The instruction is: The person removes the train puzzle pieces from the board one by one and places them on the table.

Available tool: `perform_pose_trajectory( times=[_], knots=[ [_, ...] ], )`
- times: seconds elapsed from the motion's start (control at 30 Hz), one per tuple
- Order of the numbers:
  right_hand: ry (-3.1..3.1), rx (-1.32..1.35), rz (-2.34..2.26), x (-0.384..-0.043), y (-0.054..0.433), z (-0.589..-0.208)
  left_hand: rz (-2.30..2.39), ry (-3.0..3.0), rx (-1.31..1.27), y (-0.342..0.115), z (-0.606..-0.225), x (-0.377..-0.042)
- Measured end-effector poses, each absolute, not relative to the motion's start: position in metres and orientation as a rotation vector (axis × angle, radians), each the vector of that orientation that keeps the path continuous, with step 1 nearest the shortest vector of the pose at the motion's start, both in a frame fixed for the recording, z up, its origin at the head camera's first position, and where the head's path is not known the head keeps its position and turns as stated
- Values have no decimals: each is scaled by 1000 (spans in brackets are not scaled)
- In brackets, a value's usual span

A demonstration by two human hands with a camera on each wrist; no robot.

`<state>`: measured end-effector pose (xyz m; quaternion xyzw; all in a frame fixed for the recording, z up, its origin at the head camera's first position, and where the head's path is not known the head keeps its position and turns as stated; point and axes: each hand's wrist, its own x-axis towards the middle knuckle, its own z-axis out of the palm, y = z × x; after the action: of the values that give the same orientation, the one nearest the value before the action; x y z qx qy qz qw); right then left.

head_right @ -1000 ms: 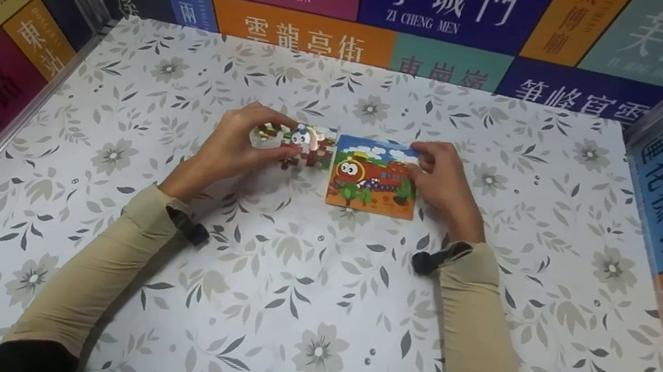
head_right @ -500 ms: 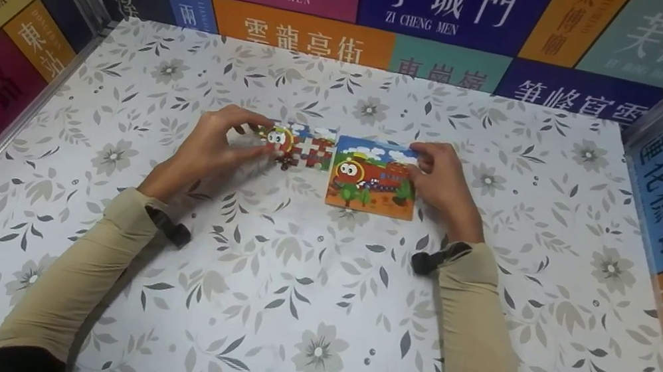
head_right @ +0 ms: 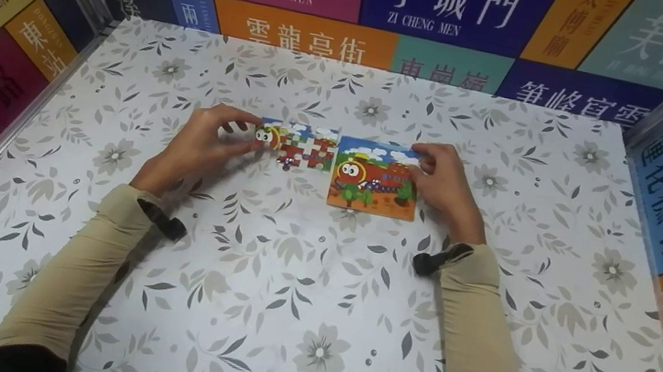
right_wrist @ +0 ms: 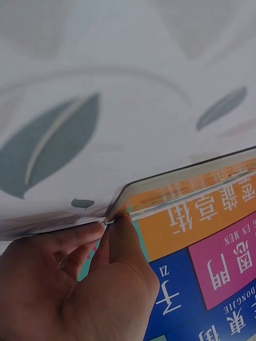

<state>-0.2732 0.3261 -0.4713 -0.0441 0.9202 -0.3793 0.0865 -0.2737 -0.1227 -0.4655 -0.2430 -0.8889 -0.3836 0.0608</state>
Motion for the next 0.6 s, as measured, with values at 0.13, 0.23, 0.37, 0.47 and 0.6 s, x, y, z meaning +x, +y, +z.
perform_pose_trajectory(
  times=[0.13,0.23,0.37,0.47,0.6],
  knots=[
    [2743,-147,-1132,-272,327,-472,-1165,-2754,-713,-125,-466,-274],
    [2753,-170,-1128,-271,328,-473,-1155,-2794,-720,-126,-466,-274],
    [2761,-174,-1120,-270,327,-472,-1159,-2837,-745,-130,-467,-275],
    [2758,-170,-1121,-270,327,-471,-1175,-2871,-759,-132,-467,-275],
    [2752,-155,-1125,-270,326,-470,-1173,-2928,-758,-134,-468,-275]
  ],
)
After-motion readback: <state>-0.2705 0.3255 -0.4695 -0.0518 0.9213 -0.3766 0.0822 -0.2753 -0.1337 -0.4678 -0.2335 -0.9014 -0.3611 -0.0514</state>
